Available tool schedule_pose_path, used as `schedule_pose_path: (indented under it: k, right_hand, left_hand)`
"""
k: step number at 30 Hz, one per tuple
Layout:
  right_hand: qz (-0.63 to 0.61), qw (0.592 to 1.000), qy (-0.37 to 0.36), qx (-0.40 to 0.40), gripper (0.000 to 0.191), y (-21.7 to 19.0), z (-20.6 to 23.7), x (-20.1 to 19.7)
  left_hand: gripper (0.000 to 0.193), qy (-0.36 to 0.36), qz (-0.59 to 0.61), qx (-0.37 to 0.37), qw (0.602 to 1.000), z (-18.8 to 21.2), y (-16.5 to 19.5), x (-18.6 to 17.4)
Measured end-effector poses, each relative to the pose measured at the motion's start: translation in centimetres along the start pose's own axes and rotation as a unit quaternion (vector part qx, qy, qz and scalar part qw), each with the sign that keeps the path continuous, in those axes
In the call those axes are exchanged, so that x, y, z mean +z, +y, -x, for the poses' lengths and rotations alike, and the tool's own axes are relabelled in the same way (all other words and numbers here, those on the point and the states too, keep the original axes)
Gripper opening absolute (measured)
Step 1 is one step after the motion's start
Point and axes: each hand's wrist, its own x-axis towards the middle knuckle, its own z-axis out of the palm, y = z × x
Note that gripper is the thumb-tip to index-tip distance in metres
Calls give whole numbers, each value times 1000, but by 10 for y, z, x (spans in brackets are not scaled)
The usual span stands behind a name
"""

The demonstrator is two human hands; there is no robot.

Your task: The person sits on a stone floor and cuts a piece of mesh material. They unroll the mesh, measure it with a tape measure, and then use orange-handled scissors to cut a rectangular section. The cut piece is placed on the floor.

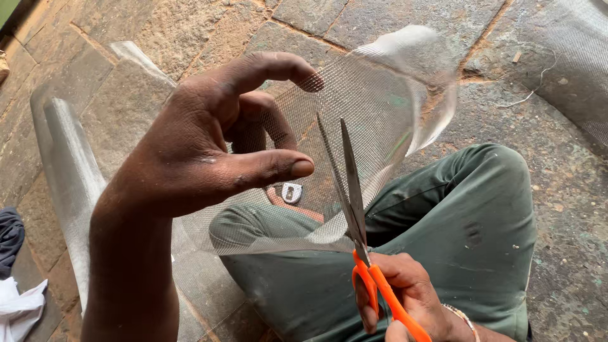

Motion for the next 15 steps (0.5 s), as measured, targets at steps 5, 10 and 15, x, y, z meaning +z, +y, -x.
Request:
schedule_pose_path:
  k: [5, 10, 15]
  right_hand:
    - [10, 1000, 13, 5, 91, -2, -1, 2]
    - [13, 999, 44, 1, 97, -3, -3, 7]
    - [23, 999, 37, 7, 96, -8, -4, 8]
  left_hand:
    - [66, -7, 15, 20, 1000, 0, 0, 1]
    - [67, -7, 32, 4, 999, -2, 2, 3]
    - [67, -16, 46, -3, 999, -3, 2, 7]
